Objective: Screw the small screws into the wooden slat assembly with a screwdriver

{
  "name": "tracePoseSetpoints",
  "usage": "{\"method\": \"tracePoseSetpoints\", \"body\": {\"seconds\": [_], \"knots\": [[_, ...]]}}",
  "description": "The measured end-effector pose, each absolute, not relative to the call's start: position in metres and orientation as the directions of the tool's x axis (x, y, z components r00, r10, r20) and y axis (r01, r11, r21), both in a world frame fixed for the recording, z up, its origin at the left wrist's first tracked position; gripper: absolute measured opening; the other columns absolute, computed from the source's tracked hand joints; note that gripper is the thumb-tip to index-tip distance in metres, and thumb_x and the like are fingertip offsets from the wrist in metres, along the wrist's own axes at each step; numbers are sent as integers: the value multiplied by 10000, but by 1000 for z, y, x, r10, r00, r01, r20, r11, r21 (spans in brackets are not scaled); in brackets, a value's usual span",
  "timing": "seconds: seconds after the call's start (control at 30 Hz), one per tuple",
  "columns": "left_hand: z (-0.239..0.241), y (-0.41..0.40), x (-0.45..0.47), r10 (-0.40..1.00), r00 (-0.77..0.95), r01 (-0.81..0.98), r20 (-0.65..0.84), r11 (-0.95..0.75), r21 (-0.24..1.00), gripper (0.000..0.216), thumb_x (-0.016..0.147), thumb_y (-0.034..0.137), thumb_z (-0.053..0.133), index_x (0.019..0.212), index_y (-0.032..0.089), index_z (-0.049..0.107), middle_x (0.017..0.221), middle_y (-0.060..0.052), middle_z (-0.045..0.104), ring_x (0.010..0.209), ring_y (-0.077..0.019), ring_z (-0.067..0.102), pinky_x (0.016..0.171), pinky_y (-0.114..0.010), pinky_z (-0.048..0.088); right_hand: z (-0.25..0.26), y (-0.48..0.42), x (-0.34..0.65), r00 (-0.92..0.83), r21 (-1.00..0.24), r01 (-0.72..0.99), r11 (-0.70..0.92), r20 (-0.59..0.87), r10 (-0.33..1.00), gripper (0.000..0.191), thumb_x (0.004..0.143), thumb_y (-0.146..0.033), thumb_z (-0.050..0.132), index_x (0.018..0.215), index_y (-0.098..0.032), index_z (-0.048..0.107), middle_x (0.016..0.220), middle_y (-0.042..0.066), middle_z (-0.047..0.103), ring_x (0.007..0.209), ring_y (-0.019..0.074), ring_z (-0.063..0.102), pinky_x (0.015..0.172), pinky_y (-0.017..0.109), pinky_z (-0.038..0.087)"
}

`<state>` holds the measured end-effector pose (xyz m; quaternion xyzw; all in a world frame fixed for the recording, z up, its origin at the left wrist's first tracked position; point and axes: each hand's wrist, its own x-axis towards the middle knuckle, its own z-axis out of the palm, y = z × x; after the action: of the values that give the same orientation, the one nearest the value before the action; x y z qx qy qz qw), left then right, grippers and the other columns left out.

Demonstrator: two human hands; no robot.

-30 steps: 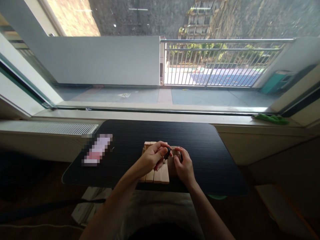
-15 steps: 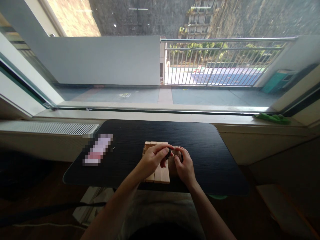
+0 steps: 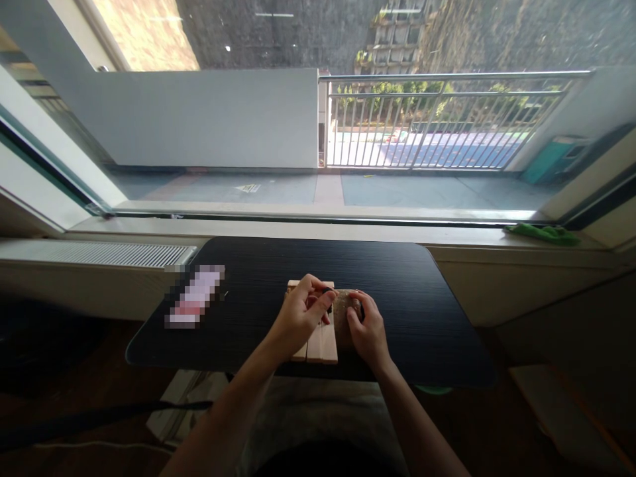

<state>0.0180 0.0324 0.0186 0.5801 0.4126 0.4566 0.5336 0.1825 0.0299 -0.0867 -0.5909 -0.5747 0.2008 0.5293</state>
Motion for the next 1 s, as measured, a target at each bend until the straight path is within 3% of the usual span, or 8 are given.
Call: {"method": "tracePoseSetpoints", "body": {"seconds": [0.47, 1.0], "knots": [[18, 32, 13, 967, 204, 138, 154, -185, 973, 306, 865, 451, 681, 973, 165, 687, 702, -12, 677, 541, -125, 611, 522, -226, 480, -87, 30, 183, 255, -854, 470, 224, 374, 892, 282, 818, -234, 523, 1054, -220, 677, 1166, 116, 689, 1153, 283, 608, 1046, 495, 459], [25, 32, 14, 952, 293, 6, 82, -87, 996, 386, 800, 479, 735, 970, 137, 685, 795, -44, 704, 466, -77, 538, 452, -216, 456, -89, 30, 183, 252, -848, 481, 222, 377, 891, 290, 820, -228, 519, 1066, -213, 672, 1179, 123, 681, 1164, 283, 605, 1050, 493, 457]]}}
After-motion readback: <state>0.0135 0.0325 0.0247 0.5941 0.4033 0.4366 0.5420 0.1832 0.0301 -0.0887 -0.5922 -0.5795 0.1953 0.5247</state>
